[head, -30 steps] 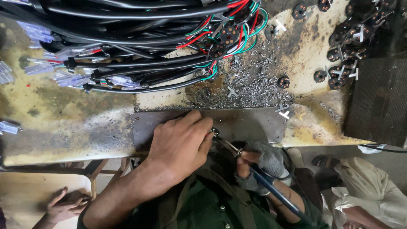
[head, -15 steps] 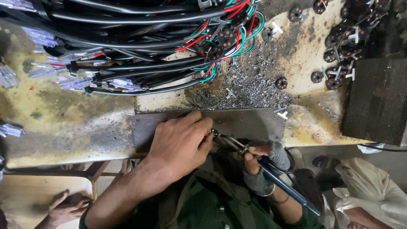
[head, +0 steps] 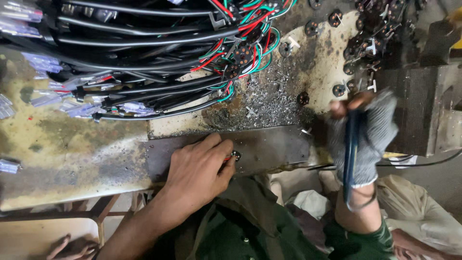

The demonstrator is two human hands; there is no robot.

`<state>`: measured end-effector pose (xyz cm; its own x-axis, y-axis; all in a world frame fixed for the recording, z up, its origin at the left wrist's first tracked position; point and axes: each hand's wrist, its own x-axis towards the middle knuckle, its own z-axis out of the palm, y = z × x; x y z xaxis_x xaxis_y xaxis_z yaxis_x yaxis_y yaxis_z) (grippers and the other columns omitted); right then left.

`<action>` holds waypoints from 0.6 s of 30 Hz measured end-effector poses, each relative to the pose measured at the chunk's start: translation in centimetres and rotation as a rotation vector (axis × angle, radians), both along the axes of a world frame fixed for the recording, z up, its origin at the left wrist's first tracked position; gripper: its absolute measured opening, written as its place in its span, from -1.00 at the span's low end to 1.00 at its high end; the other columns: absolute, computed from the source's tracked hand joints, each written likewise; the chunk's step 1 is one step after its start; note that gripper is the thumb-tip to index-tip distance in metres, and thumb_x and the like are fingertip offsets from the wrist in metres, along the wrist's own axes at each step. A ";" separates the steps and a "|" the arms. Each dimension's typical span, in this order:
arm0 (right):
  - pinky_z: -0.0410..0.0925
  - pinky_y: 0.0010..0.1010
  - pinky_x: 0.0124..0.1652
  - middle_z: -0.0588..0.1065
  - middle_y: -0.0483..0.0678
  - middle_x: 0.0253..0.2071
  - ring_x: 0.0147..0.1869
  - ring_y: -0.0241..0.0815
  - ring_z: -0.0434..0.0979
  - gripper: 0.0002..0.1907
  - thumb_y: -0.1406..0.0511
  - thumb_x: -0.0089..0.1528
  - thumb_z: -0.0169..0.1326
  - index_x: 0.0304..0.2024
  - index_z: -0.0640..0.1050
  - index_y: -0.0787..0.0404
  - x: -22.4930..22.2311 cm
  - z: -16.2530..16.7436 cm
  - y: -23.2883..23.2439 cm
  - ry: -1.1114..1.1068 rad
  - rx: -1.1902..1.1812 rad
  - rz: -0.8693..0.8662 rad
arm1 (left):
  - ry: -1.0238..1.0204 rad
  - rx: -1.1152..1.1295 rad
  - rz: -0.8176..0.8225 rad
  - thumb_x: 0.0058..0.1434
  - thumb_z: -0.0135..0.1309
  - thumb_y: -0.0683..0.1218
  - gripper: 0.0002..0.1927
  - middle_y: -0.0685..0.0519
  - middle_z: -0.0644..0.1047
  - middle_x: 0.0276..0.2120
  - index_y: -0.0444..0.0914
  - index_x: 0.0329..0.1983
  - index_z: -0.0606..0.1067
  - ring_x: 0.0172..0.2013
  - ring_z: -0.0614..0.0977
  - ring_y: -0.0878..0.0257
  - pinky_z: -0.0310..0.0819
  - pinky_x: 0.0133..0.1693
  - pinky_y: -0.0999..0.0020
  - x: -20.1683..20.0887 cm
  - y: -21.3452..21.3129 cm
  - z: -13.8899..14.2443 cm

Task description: The person solders red and green wire leads onto small switch components at a workbench using a soldering iron, working on one component at a time and placing finished assemblies with a pile of completed wired components.

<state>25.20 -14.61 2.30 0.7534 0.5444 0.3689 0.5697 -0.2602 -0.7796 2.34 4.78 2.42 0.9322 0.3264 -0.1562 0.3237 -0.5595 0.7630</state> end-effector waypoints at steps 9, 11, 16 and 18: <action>0.49 -0.40 -0.23 0.61 -0.08 -0.17 -0.25 -0.21 0.65 -0.51 0.35 0.38 0.43 0.08 0.34 0.24 0.8 1.0 0.6 -0.225 -0.530 -0.132 | -0.064 -0.013 0.045 0.13 0.17 -0.10 -0.86 -0.03 0.48 -0.40 -0.24 -0.38 0.47 -0.38 0.63 -0.05 0.45 -0.41 -0.01 -0.2 -0.5 -0.4; 0.51 -0.47 -0.20 0.56 -0.05 -0.13 -0.21 -0.24 0.67 -0.54 0.39 0.41 0.34 0.13 0.30 0.25 -1.2 0.4 0.3 -0.303 -0.396 -0.132 | -0.084 -0.004 0.048 0.12 0.17 -0.09 -0.86 -0.03 0.48 -0.40 -0.23 -0.39 0.47 -0.37 0.63 -0.06 0.45 -0.41 -0.01 -0.1 -0.4 -0.4; 0.43 -0.47 -0.28 0.55 -0.11 -0.28 -0.30 -0.27 0.62 -0.52 0.36 0.18 0.36 -0.06 0.30 0.17 -8.3 -0.9 0.0 -0.193 -0.351 0.134 | -0.087 -0.001 0.073 0.11 0.18 -0.10 -0.86 -0.04 0.48 -0.40 -0.23 -0.40 0.46 -0.37 0.63 -0.08 0.46 -0.40 -0.01 0.0 -0.8 -0.7; 0.41 -0.48 -0.24 0.50 -0.03 -0.29 -0.28 -0.24 0.55 -0.51 0.36 0.14 0.36 -0.07 0.31 0.19 -8.8 -1.8 0.5 -0.147 -0.344 0.142 | -0.115 0.011 0.084 0.11 0.18 -0.10 -0.86 -0.04 0.48 -0.39 -0.23 -0.38 0.46 -0.36 0.63 -0.08 0.46 -0.39 -0.01 0.0 -0.9 -0.9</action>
